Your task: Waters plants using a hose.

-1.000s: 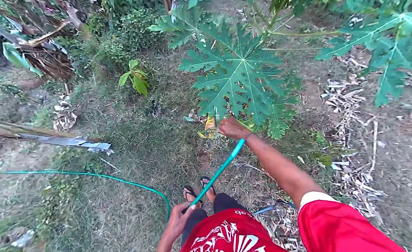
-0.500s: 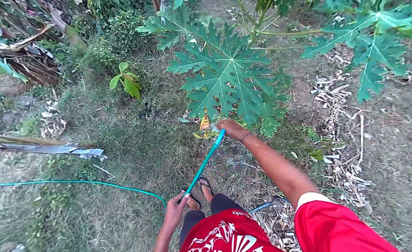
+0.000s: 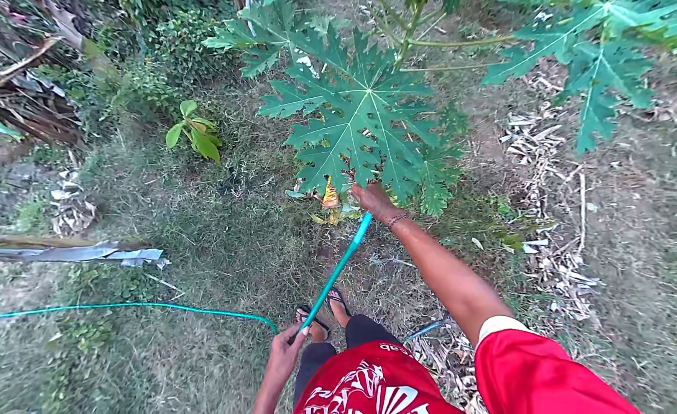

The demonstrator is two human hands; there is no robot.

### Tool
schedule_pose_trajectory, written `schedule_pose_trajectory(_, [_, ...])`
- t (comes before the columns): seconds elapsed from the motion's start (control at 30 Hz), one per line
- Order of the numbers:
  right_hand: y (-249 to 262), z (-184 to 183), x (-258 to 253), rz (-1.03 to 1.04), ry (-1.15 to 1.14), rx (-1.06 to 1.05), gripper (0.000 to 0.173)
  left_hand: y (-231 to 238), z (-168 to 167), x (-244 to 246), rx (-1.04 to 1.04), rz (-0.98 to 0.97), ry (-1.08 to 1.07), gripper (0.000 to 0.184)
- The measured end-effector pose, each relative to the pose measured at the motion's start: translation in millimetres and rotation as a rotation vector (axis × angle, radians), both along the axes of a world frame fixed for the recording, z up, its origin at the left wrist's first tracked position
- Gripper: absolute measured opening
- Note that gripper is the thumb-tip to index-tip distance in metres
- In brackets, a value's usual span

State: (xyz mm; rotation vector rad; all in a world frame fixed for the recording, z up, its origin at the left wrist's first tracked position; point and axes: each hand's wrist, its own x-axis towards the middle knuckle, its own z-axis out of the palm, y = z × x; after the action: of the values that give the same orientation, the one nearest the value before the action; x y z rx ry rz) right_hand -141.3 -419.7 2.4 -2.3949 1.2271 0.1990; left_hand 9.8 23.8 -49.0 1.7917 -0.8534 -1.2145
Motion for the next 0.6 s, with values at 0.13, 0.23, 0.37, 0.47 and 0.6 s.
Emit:
schedule_pose_trajectory(0.13, [-2.0, 0.8, -0.4, 0.024, -0.033, -0.027, 0.044, 9.4, 1.5, 2.7, -0.005, -0.032, 0.001, 0.023])
schedule_pose_trajectory(0.23, [-1.3, 4.9, 0.8, -0.022, -0.052, -0.005, 0.048, 12.7, 2.6, 3.7, 0.015, -0.058, 0.008, 0.023])
schedule_pose_trajectory(0.37, [0.1, 9.4, 2.8, -0.039, -0.058, 0.007, 0.049, 14.7, 1.2, 4.0, 0.04, -0.06, 0.009, 0.024])
schedule_pose_trajectory(0.47, [1.1, 8.7, 2.6, -0.035, -0.062, -0.013, 0.049, 14.9, -0.1, 3.6, 0.036, -0.042, 0.009, 0.025])
schedule_pose_trajectory(0.6, [1.2, 7.6, 3.0, -0.033, -0.054, -0.014, 0.048, 12.1, 0.2, 3.7, 0.051, -0.03, 0.021, 0.024])
